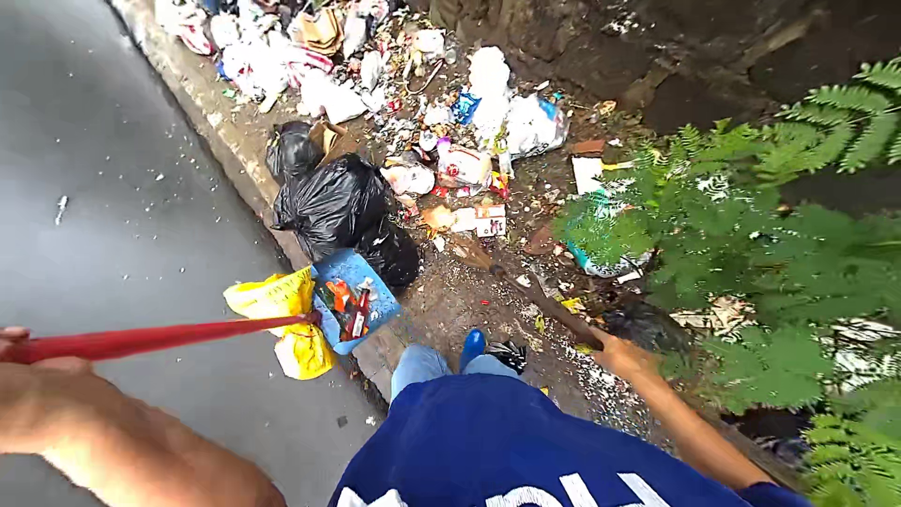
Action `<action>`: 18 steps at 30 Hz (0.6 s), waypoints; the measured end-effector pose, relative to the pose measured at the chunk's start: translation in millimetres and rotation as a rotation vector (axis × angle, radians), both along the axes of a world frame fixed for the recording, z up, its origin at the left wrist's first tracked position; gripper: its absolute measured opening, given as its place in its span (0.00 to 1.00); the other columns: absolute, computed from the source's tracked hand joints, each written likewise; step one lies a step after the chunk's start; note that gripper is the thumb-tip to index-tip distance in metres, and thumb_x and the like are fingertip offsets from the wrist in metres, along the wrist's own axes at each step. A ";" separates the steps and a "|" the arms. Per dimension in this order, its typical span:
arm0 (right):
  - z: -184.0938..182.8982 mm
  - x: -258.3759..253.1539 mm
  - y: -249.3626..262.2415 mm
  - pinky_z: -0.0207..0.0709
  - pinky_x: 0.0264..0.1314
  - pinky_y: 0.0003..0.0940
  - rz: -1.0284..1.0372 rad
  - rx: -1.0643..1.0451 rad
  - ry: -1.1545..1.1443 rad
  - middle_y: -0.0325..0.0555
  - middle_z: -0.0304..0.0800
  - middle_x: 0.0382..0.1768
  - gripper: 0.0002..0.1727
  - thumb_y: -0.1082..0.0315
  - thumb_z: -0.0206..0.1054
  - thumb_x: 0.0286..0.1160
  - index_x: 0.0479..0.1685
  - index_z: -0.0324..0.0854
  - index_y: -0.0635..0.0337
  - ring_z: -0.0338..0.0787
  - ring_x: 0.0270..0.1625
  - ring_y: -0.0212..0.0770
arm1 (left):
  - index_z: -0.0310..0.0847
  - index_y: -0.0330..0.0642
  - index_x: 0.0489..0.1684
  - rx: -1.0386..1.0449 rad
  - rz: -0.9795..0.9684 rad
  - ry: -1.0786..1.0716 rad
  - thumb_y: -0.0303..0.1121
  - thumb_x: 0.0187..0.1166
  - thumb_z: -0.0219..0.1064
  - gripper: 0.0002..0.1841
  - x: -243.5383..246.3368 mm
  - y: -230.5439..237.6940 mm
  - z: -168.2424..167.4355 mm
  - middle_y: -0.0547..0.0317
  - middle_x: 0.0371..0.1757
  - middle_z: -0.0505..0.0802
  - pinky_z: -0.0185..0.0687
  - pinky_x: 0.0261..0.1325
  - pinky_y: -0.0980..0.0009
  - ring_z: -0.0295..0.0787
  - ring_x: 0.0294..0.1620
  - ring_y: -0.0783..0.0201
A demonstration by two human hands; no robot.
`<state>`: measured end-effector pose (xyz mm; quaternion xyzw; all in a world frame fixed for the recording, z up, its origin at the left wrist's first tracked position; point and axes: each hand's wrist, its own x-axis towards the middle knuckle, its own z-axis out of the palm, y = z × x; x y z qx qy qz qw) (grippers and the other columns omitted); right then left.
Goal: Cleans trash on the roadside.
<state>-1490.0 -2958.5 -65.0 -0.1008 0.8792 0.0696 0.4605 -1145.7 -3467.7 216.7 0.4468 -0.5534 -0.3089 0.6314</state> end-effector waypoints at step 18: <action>135.1 286.6 55.5 0.71 0.62 0.80 -1.206 0.407 0.055 0.77 0.84 0.66 0.25 0.58 0.63 0.89 0.81 0.76 0.56 0.85 0.64 0.78 | 0.82 0.19 0.51 -0.426 -1.660 -0.890 0.27 0.75 0.72 0.16 -285.6 36.8 -278.1 0.24 0.49 0.90 0.82 0.57 0.34 0.90 0.52 0.27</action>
